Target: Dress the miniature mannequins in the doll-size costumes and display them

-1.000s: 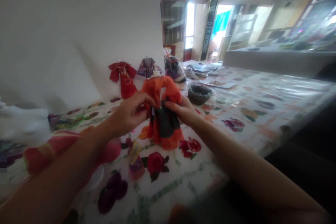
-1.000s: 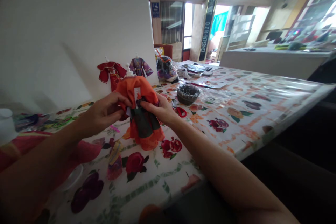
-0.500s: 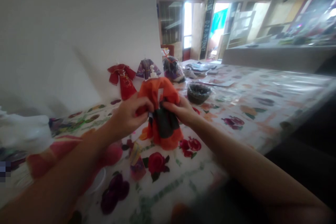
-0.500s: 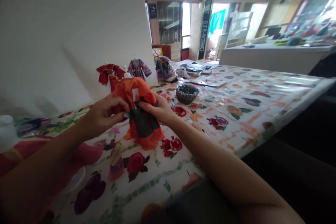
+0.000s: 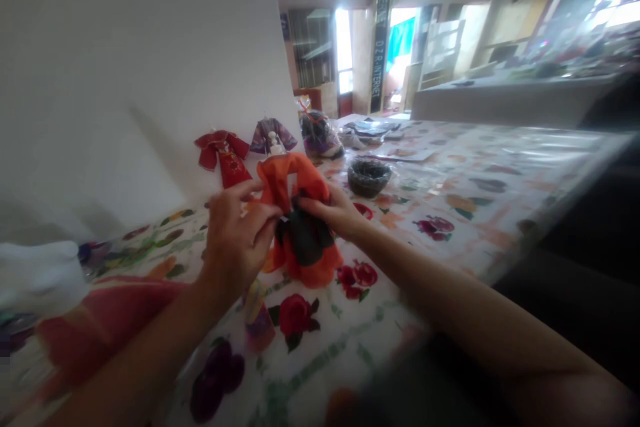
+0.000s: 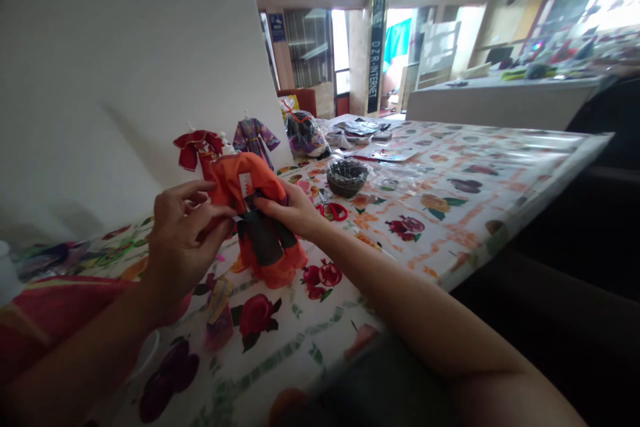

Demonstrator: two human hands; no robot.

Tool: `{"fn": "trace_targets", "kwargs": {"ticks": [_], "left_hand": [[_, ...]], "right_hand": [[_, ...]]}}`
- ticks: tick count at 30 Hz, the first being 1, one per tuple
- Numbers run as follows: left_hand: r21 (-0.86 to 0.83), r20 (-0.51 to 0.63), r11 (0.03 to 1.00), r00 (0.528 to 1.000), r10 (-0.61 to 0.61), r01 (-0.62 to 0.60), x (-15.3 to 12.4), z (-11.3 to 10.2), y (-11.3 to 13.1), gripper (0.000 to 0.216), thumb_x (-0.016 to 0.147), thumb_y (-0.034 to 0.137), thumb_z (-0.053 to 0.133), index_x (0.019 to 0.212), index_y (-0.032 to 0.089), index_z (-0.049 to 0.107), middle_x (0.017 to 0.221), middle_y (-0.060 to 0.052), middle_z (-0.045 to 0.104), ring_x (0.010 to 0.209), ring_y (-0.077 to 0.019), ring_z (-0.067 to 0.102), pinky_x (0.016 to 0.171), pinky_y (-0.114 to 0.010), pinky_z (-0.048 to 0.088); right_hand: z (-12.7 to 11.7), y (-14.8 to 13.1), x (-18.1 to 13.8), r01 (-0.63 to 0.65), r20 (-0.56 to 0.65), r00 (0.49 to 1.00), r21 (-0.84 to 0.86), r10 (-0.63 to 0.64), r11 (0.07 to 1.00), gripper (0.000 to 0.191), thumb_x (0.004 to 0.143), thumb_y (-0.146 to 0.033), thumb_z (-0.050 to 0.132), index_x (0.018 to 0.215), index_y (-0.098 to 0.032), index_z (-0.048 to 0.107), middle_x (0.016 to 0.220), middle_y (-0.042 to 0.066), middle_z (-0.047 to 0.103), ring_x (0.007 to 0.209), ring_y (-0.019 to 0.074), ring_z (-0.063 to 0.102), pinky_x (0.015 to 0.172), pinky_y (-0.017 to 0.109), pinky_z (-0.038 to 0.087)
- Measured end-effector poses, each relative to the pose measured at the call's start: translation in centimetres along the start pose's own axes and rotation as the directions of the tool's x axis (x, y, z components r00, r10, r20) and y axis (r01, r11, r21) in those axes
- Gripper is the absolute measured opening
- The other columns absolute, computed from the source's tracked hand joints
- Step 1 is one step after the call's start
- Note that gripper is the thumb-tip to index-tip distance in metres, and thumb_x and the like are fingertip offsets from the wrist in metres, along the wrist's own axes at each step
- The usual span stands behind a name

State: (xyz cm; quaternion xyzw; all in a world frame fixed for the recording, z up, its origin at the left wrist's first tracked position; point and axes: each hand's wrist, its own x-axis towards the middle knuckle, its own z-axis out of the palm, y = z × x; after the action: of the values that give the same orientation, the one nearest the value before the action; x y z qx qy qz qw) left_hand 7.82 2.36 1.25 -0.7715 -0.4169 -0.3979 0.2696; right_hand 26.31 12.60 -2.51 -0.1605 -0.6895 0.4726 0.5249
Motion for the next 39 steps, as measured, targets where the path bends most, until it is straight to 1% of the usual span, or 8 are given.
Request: {"fn": "trace_targets", "kwargs": {"ticks": [6,8,11,14,18,21,33,39], "left_hand": [[0.078,0.094,0.966,0.967,0.238,-0.245,0.7,-0.3,-0.2,0.027,0.092,0.014,0.059,0.116,0.027,0.064,0.127,-0.009,0.062,0.106,-0.0284,0.058,0.093,-0.047,0.047],[0.063,0.135,0.964,0.959,0.249,-0.259,0.9,-0.2,-0.3,0.025,0.093,0.015,0.057,0.116,0.025,0.064,0.124,-0.010,0.063,0.106,-0.0284,0.060,0.092,-0.047,0.047],[0.014,0.158,0.978,0.966,0.203,-0.208,1.3,-0.1,-0.4,0.019,0.094,0.016,0.057,0.110,0.021,0.065,0.118,-0.011,0.063,0.106,-0.0293,0.061,0.093,-0.047,0.049],[0.019,0.175,0.975,0.961,0.213,-0.219,1.4,-0.1,-0.4,0.020,0.093,0.015,0.057,0.111,0.021,0.065,0.124,-0.012,0.062,0.112,-0.0307,0.060,0.098,-0.048,0.049],[0.066,0.245,0.912,0.893,0.378,-0.404,1.4,-0.5,-0.7,0.028,0.093,0.012,0.056,0.119,0.024,0.062,0.143,-0.010,0.058,0.119,-0.0320,0.059,0.098,-0.050,0.048],[0.110,0.271,0.869,0.856,0.440,-0.482,1.4,-0.6,-0.9,0.027,0.093,0.012,0.057,0.118,0.023,0.061,0.142,-0.008,0.060,0.117,-0.0310,0.062,0.095,-0.049,0.049],[0.074,0.209,0.879,0.869,0.448,-0.471,1.1,0.7,-1.5,0.028,0.094,0.009,0.055,0.120,0.018,0.059,0.131,-0.015,0.066,0.118,-0.0296,0.064,0.102,-0.048,0.053],[0.040,0.170,0.887,0.878,0.447,-0.459,1.1,0.6,-1.6,0.030,0.091,0.006,0.058,0.120,0.014,0.058,0.126,-0.017,0.066,0.116,-0.0295,0.064,0.102,-0.046,0.054]], "right_hand": [[0.3,-0.2,-0.1,0.038,-0.011,0.999,-0.021,-0.038,0.999,0.027,0.080,-0.042,0.071,0.082,-0.019,0.057,0.076,-0.002,0.053,0.067,0.0124,0.048,0.061,0.026,0.042],[0.3,-0.4,-0.1,0.049,-0.016,0.999,-0.056,-0.050,0.997,0.026,0.080,-0.042,0.070,0.083,-0.019,0.057,0.078,-0.001,0.054,0.069,0.0133,0.049,0.062,0.026,0.043],[0.3,-0.4,-0.1,0.058,-0.028,0.998,-0.084,-0.061,0.995,0.026,0.081,-0.043,0.069,0.086,-0.019,0.059,0.079,-0.001,0.056,0.071,0.0141,0.050,0.064,0.027,0.045],[0.3,-0.4,-0.1,0.095,-0.035,0.995,-0.096,-0.098,0.991,0.024,0.081,-0.041,0.068,0.087,-0.019,0.061,0.080,0.000,0.057,0.072,0.0145,0.051,0.065,0.027,0.047],[0.3,-0.5,0.0,0.147,-0.012,0.989,-0.096,-0.148,0.985,0.022,0.080,-0.039,0.068,0.088,-0.019,0.063,0.084,0.001,0.061,0.076,0.0155,0.054,0.070,0.029,0.050],[0.2,-0.5,0.0,0.147,-0.023,0.988,-0.086,-0.150,0.985,0.020,0.079,-0.038,0.068,0.085,-0.020,0.062,0.084,0.001,0.061,0.076,0.0154,0.054,0.071,0.029,0.050],[-0.3,-0.5,-0.3,0.071,0.025,0.997,0.058,-0.073,0.996,0.023,0.083,-0.039,0.071,0.096,-0.020,0.066,0.087,-0.001,0.061,0.079,0.0141,0.055,0.075,0.028,0.047],[-0.2,-0.4,-0.3,0.059,0.015,0.998,0.042,-0.060,0.997,0.029,0.080,-0.039,0.073,0.099,-0.020,0.065,0.087,0.000,0.061,0.078,0.0150,0.056,0.071,0.028,0.050]]}}
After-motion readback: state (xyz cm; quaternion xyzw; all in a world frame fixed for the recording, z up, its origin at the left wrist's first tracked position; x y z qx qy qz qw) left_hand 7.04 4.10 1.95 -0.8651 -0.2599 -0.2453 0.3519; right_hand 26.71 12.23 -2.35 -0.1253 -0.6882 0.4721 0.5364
